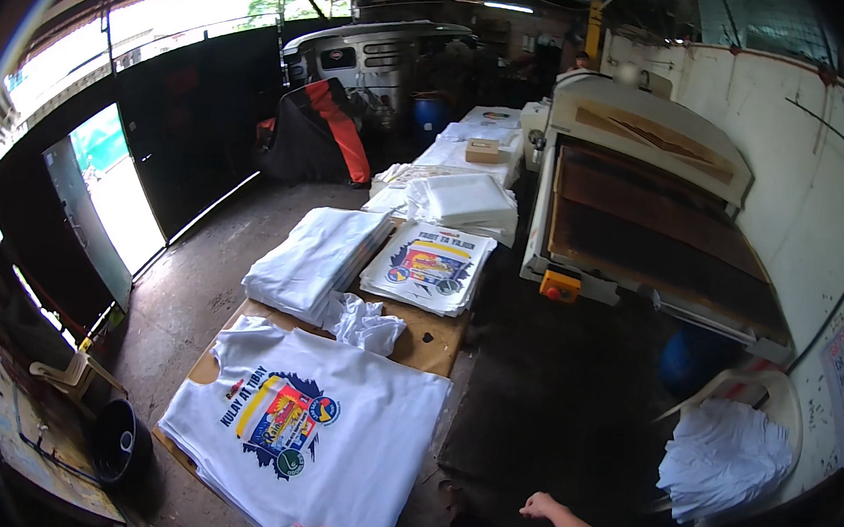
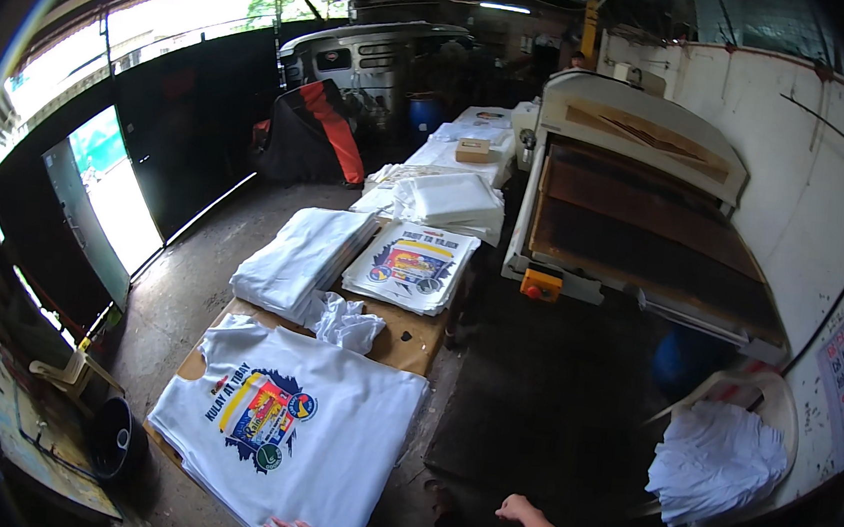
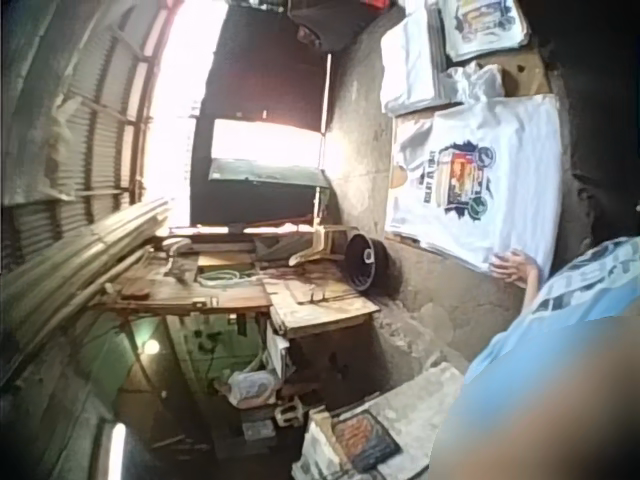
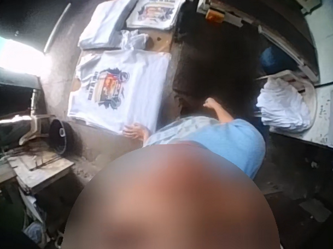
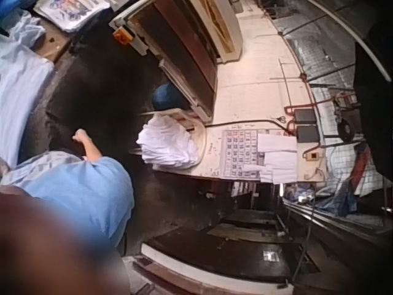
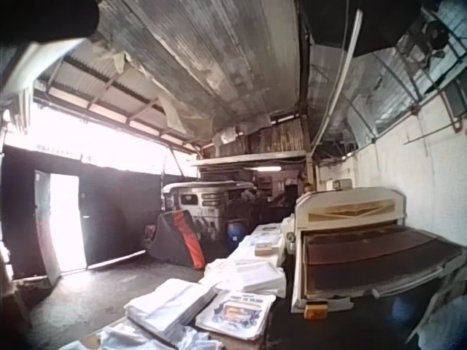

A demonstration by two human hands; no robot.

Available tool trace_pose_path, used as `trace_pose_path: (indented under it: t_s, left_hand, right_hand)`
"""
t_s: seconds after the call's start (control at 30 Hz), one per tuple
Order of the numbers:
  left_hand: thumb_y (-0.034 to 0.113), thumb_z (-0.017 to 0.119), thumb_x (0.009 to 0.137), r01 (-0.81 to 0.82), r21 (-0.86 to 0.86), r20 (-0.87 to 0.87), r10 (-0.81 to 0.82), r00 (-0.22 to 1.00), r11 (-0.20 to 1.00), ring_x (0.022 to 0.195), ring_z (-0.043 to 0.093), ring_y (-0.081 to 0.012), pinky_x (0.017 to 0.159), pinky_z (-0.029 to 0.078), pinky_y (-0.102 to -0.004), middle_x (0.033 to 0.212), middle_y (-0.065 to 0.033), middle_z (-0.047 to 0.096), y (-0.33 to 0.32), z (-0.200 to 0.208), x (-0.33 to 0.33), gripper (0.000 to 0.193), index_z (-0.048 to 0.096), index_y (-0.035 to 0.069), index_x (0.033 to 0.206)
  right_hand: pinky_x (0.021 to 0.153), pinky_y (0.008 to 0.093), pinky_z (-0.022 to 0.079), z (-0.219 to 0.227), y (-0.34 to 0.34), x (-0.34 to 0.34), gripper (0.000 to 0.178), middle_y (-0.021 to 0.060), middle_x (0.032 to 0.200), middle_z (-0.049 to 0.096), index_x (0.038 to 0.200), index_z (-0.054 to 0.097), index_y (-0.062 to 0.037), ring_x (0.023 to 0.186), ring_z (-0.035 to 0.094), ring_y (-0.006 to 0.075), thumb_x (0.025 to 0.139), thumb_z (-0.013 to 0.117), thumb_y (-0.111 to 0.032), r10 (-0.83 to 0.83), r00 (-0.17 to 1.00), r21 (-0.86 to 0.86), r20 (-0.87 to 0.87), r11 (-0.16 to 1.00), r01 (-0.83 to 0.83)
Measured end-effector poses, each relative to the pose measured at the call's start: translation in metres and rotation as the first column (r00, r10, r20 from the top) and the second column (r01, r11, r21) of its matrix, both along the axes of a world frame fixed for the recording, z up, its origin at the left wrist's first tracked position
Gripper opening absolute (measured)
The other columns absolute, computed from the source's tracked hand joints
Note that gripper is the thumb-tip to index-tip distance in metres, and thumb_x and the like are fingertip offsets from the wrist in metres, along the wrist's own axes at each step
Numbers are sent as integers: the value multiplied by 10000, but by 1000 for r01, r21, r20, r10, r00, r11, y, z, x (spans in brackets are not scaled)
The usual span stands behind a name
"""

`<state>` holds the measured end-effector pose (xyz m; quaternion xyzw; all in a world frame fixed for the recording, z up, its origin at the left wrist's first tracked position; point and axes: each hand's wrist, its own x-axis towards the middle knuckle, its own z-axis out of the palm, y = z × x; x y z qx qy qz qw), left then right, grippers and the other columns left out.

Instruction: Placing and aligning white t-shirts and transfer papers on a heat press machine and then folding them.

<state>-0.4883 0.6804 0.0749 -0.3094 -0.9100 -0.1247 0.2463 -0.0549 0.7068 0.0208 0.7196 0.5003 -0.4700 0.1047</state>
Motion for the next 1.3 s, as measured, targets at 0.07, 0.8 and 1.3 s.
trace_pose_path:
  t_s: [0.07, 0.8, 1.3]
  left_hand:
    - [346, 395, 841, -16, -22, -50, 15, 999, 1000, 1227, 293, -391, 993, 258, -519, 1302, -197, 348, 0, -1, 0, 500, 404, 56, 1247]
    - [330, 368, 883, 380, 219, 500, -437, 747, 899, 1299, 180, -321, 938, 223, -577, 1444, -124, 67, -2, -19, 51, 513, 278, 130, 1347]
    - [241, 582, 720, 944, -23, 782, -594, -187, -328, 1173, 375, -373, 879, 392, -473, 1365, -213, 212, -141, -34, 383, 436, 507, 127, 1135]
  right_hand:
    - [511, 254, 475, 42, -7, -6, 146, 57, 680, 630, 738, 651, -71, 608, 590, 107, 772, 612, -209, -260, 955, 88, -144, 958, 274]
    - [847, 412, 468, 558, -243, -132, 710, 384, 891, 539, 1097, 377, 248, 884, 596, 366, 864, 446, -420, 534, -805, -186, -257, 790, 584]
    - [409, 262, 480, 541, -441, 98, 412, 164, 719, 631, 773, 614, 29, 548, 608, 200, 904, 407, -303, 385, 917, 757, 106, -629, 177]
